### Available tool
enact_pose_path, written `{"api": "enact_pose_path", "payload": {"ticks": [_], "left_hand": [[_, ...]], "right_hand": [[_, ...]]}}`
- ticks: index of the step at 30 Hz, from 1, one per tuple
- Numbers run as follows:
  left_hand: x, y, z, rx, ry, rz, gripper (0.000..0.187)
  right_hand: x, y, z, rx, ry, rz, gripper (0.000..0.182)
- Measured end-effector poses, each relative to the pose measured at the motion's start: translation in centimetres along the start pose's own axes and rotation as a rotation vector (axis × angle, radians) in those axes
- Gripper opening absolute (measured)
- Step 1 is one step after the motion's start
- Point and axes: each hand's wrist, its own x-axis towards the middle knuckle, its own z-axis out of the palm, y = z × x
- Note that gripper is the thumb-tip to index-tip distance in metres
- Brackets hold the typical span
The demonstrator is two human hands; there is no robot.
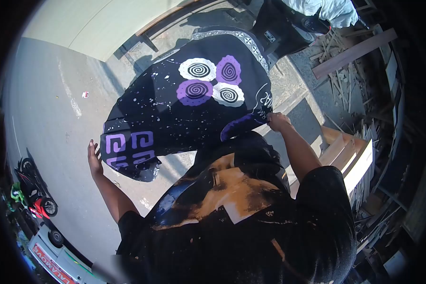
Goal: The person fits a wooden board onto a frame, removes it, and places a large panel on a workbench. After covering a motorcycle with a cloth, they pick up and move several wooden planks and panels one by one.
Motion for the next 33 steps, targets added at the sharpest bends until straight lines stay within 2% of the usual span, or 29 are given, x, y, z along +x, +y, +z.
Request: {"api": "enact_pose_path", "payload": {"ticks": [1, 3, 4, 5, 7, 8, 9, 11, 13, 15, 17, 20, 21, 23, 24, 25, 27, 29, 31, 33], "left_hand": [[-1.4, -1.3, 0.3, -0.084, -0.107, 0.029, 0.058], [-0.8, -6.7, -0.2, 0.007, -0.229, 0.163, 0.05], [-1.5, -6.8, -0.1, -0.002, -0.14, 0.14, 0.043], [-1.5, -6.2, -0.1, 0.01, -0.135, 0.15, 0.043], [-2.1, -4.6, 0.1, 0.195, 0.489, 0.195, 0.035], [-2.3, -3.5, 0.8, 0.256, 0.68, 0.333, 0.027], [-4.1, -0.4, 3.1, 0.285, 0.806, 0.414, 0.021], [-6.8, 4.9, 9.2, 0.24, 0.828, 0.588, 0.019], [-10.5, 9.1, 18.3, 0.304, 0.655, 0.675, 0.018], [-13.0, 10.3, 28.0, 0.388, 0.412, 0.903, 0.018], [-18.0, 10.5, 38.1, 0.476, 0.196, 0.986, 0.018], [-24.0, 5.9, 52.5, 0.418, -0.348, 0.838, 0.018], [-25.8, 3.6, 56.9, 0.391, -0.616, 0.658, 0.019], [-30.4, -0.1, 63.9, 0.539, -1.043, 0.444, 0.026], [-29.5, -4.4, 67.6, 0.639, -1.196, 0.481, 0.029], [-32.9, -3.6, 69.5, 0.758, -1.313, 0.459, 0.029], [-37.8, -2.7, 72.8, 0.758, -1.329, 0.273, 0.029], [-38.3, -2.3, 76.8, 0.782, -1.353, 0.287, 0.031], [-38.1, -0.5, 81.0, 0.837, -1.294, 0.258, 0.03], [-35.7, 0.5, 87.1, 0.883, -1.22, 0.298, 0.028]], "right_hand": [[0.0, -0.2, 1.0, 0.074, 0.021, 0.068, 0.037], [0.8, 0.4, 3.0, 0.201, 0.094, 0.128, 0.055], [1.4, 1.1, 4.3, 0.239, 0.122, 0.102, 0.054], [2.2, 1.8, 5.2, 0.281, 0.154, 0.079, 0.054], [1.8, 3.3, 5.8, 0.412, 0.173, 0.048, 0.053], [1.7, 4.6, 6.2, 0.528, 0.197, 0.026, 0.052], [1.4, 5.8, 6.6, 0.549, 0.203, 0.028, 0.052], [0.3, 9.0, 7.6, 0.827, 0.138, 0.088, 0.049], [1.6, 14.2, 12.3, 0.893, 0.271, 0.006, 0.047], [0.9, 18.9, 14.6, 1.039, 0.275, 0.017, 0.044], [-0.7, 24.3, 17.0, 1.103, 0.261, 0.047, 0.043], [-1.3, 32.9, 19.8, 1.237, 0.332, 0.145, 0.042], [-1.8, 35.7, 20.3, 1.248, 0.397, 0.175, 0.042], [-3.5, 39.4, 18.4, 1.305, 0.485, 0.241, 0.037], [-3.7, 41.1, 17.7, 1.434, 0.523, 0.203, 0.034], [-3.6, 43.0, 16.9, 1.555, 0.552, 0.153, 0.03], [-3.5, 46.7, 12.9, 1.596, 0.626, 0.139, 0.028], [-3.3, 50.7, 9.0, 1.644, 0.69, 0.119, 0.026], [-2.3, 55.1, 5.7, 1.75, 0.789, 0.073, 0.026], [-1.5, 60.0, 3.4, 1.727, 0.825, 0.188, 0.026]]}}
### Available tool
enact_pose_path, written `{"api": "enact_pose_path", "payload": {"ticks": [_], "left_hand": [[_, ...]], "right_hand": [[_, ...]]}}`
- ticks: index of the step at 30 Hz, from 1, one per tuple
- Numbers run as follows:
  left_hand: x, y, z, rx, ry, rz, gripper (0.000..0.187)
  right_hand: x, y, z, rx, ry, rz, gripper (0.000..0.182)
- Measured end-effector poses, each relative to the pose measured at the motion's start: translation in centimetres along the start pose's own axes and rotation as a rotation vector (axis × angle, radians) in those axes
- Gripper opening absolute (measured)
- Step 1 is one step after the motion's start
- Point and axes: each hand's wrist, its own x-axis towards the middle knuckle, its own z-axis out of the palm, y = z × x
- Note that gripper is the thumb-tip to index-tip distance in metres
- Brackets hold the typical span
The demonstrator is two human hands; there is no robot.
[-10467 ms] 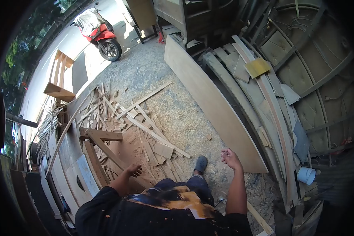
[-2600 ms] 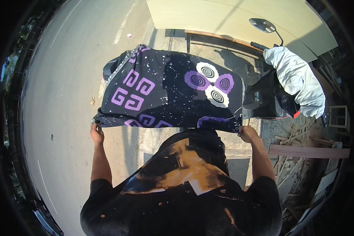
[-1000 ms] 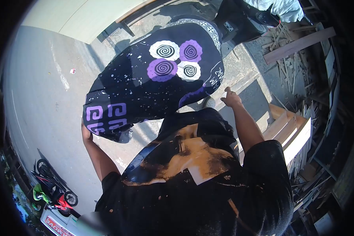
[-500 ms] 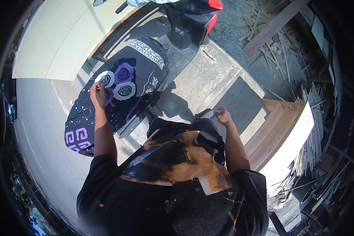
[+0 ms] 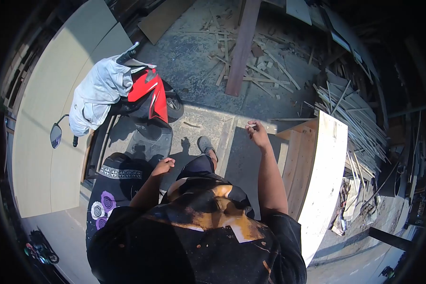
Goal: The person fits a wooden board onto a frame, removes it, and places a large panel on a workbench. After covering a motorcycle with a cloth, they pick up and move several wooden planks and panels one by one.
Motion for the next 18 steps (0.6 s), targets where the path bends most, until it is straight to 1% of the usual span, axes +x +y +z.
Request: {"api": "enact_pose_path", "payload": {"ticks": [1, 2, 3, 4, 5, 6, 7, 8, 9, 11, 12, 13, 14, 15, 16, 18], "left_hand": [[2.6, 1.5, -0.5, -0.033, 0.105, -0.043, 0.027], [5.9, 3.4, -1.6, -0.012, 0.096, -0.023, 0.027], [9.5, 3.2, -2.1, 0.058, 0.087, -0.046, 0.027], [13.1, 5.0, -2.8, 0.117, 0.088, -0.048, 0.027], [15.5, 8.4, -3.2, 0.27, 0.023, -0.07, 0.027], [18.1, 11.8, -3.2, 0.265, 0.018, -0.044, 0.027], [20.3, 15.8, -3.1, 0.247, -0.006, 0.041, 0.026], [22.4, 20.2, -2.9, 0.226, -0.026, 0.125, 0.026], [24.4, 24.8, -2.6, 0.191, -0.041, 0.21, 0.025], [26.0, 33.1, -2.1, 0.081, -0.11, 0.348, 0.022], [26.7, 37.4, -2.1, -0.002, -0.154, 0.418, 0.021], [28.3, 40.8, -2.2, -0.008, -0.15, 0.429, 0.021], [29.9, 43.7, -2.3, -0.026, -0.176, 0.493, 0.021], [31.5, 45.9, -2.4, -0.052, -0.203, 0.553, 0.021], [33.3, 47.8, -2.8, -0.079, -0.194, 0.561, 0.021], [37.0, 50.2, -3.8, -0.184, -0.144, 0.462, 0.02]], "right_hand": [[2.6, 0.1, -1.8, 0.009, 0.047, -0.02, 0.024], [4.5, 0.5, -3.5, 0.021, 0.093, -0.03, 0.021], [5.3, 1.9, -5.2, 0.057, 0.19, -0.01, 0.02], [7.0, 2.5, -7.2, 0.088, 0.287, -0.014, 0.018], [8.1, 3.9, -9.2, 0.155, 0.343, 0.092, 0.014], [8.2, 5.8, -10.7, 0.218, 0.393, 0.204, 0.011], [8.1, 6.9, -11.4, 0.251, 0.467, 0.244, 0.005], [8.1, 9.0, -12.3, 0.221, 0.508, 0.3, 0.01], [7.7, 9.5, -12.1, 0.178, 0.563, 0.394, 0.01], [7.3, 12.5, -11.0, 0.246, 0.578, 0.494, 0.013], [7.2, 12.8, -9.5, 0.291, 0.59, 0.537, 0.013], [7.6, 12.4, -7.7, 0.334, 0.584, 0.609, 0.012], [8.9, 14.7, -6.2, 0.379, 0.557, 0.656, 0.012], [9.9, 13.3, -4.0, 0.38, 0.554, 0.709, 0.008], [12.2, 12.1, -2.9, 0.363, 0.486, 0.715, 0.009], [17.3, 11.7, -0.7, 0.281, 0.28, 0.68, 0.012]]}}
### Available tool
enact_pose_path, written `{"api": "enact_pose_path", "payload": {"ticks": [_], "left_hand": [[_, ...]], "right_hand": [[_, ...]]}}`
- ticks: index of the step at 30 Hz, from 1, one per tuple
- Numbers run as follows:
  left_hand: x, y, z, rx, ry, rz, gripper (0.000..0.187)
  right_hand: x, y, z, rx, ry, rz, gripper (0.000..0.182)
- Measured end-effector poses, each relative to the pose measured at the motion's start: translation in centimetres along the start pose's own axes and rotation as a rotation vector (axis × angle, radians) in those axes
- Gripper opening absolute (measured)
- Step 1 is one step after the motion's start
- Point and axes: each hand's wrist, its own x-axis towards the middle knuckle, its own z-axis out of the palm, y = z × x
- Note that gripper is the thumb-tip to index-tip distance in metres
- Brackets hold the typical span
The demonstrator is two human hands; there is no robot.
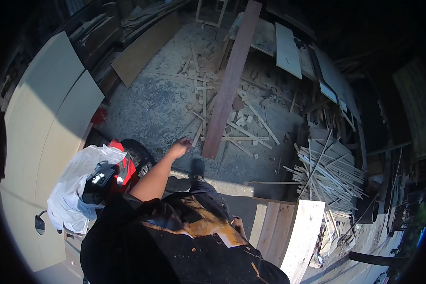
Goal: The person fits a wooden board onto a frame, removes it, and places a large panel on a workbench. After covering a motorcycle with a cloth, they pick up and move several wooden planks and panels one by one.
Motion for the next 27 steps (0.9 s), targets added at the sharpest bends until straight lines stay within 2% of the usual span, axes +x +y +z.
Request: {"api": "enact_pose_path", "payload": {"ticks": [3, 5, 6, 7, 8, 11, 13, 14, 15, 16, 17, 18, 19, 20, 23, 24, 27], "left_hand": [[6.2, -4.2, -5.4, 0.088, 0.176, -0.034, 0.021], [6.8, -5.5, -10.1, -0.01, 0.302, -0.214, 0.02], [7.9, -9.5, -13.5, -0.351, 0.246, -0.189, 0.02], [8.7, -13.3, -16.6, -0.69, 0.188, -0.152, 0.02], [7.9, -13.5, -18.8, -1.02, 0.055, -0.176, 0.019], [4.2, -8.6, -21.7, -0.321, 0.407, -0.323, 0.023], [5.0, -16.6, -26.1, -0.495, 0.488, -0.377, 0.023], [3.9, -10.6, -26.1, -0.508, 0.488, -0.5, 0.026], [5.0, -14.6, -28.6, -0.534, 0.496, -0.522, 0.029], [6.2, -13.2, -29.4, -0.358, 0.539, -0.594, 0.03], [8.0, -12.0, -30.2, -0.306, 0.68, -0.677, 0.03], [10.1, -12.2, -32.5, -0.378, 0.646, -0.661, 0.034], [13.2, -13.9, -35.1, -0.312, 0.632, -0.65, 0.035], [15.9, -10.7, -36.5, -0.4, 0.652, -0.607, 0.036], [26.0, -1.7, -42.2, -0.224, 0.595, -0.539, 0.035], [29.3, 1.3, -43.8, -0.203, 0.571, -0.439, 0.035], [37.9, 8.4, -46.8, -0.134, 0.468, -0.283, 0.031]], "right_hand": [[7.4, -7.8, 3.3, -0.261, -0.204, -0.138, 0.017], [13.3, -17.1, 3.9, -0.311, -0.229, -0.257, 0.02], [15.4, -22.9, 5.4, -0.294, -0.222, -0.301, 0.022], [16.4, -29.4, 6.7, -0.242, -0.123, -0.265, 0.016], [17.5, -35.8, 7.8, -0.261, -0.072, -0.329, 0.018], [18.0, -53.1, 11.7, -0.114, -0.074, -0.559, 0.012], [18.1, -61.6, 14.9, -0.077, -0.132, -0.691, 0.012], [19.0, -64.7, 16.7, -0.061, -0.149, -0.761, 0.012], [19.8, -67.0, 18.6, -0.031, -0.143, -0.774, 0.012], [20.7, -69.0, 20.5, -0.048, -0.128, -0.777, 0.012], [21.5, -70.9, 22.3, -0.059, -0.11, -0.78, 0.011], [22.9, -72.1, 24.1, -0.011, -0.093, -0.794, 0.011], [24.7, -72.1, 25.7, 0.016, -0.093, -0.726, 0.011], [26.5, -72.3, 27.1, 0.04, -0.094, -0.661, 0.01], [30.6, -71.6, 31.0, 0.013, -0.032, -0.441, 0.011], [31.4, -71.6, 32.2, -0.051, -0.006, -0.382, 0.011], [32.3, -72.5, 34.5, -0.097, -0.027, -0.339, 0.014]]}}
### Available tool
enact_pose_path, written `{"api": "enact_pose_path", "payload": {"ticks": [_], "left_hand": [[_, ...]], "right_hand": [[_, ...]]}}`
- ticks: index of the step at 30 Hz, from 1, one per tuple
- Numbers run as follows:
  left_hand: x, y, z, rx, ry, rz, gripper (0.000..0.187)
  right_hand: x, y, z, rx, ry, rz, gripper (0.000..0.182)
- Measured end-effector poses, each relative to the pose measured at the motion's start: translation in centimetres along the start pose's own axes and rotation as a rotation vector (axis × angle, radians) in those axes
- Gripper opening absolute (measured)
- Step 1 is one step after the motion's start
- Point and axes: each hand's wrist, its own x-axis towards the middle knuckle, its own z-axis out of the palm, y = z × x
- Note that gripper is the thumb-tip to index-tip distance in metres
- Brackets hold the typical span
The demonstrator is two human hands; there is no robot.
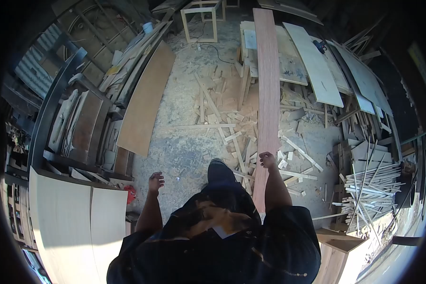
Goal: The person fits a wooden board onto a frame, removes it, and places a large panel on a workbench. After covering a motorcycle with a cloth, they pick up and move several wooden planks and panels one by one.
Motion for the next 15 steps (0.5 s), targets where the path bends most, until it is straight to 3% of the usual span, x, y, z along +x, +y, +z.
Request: {"api": "enact_pose_path", "payload": {"ticks": [4, 9, 11, 13, 15], "left_hand": [[7.1, 9.6, 3.5, 0.017, -0.17, 0.153, 0.025], [14.5, 18.2, 7.4, 0.084, -0.247, 0.124, 0.025], [18.1, 20.3, 7.2, 0.136, -0.256, 0.104, 0.024], [23.1, 21.4, 5.5, 0.234, -0.214, -0.084, 0.03], [25.0, 23.6, 4.7, 0.451, -0.19, -0.177, 0.032]], "right_hand": [[5.3, -3.2, -0.1, 0.081, 0.087, 0.039, 0.014], [17.4, -8.3, -3.5, 0.168, 0.309, 0.048, 0.018], [23.2, -9.9, -5.2, 0.166, 0.383, -0.012, 0.03], [30.1, -9.3, -7.3, -0.194, 0.52, -0.046, 0.043], [30.7, -13.8, -8.6, -0.284, 0.608, -0.018, 0.058]]}}
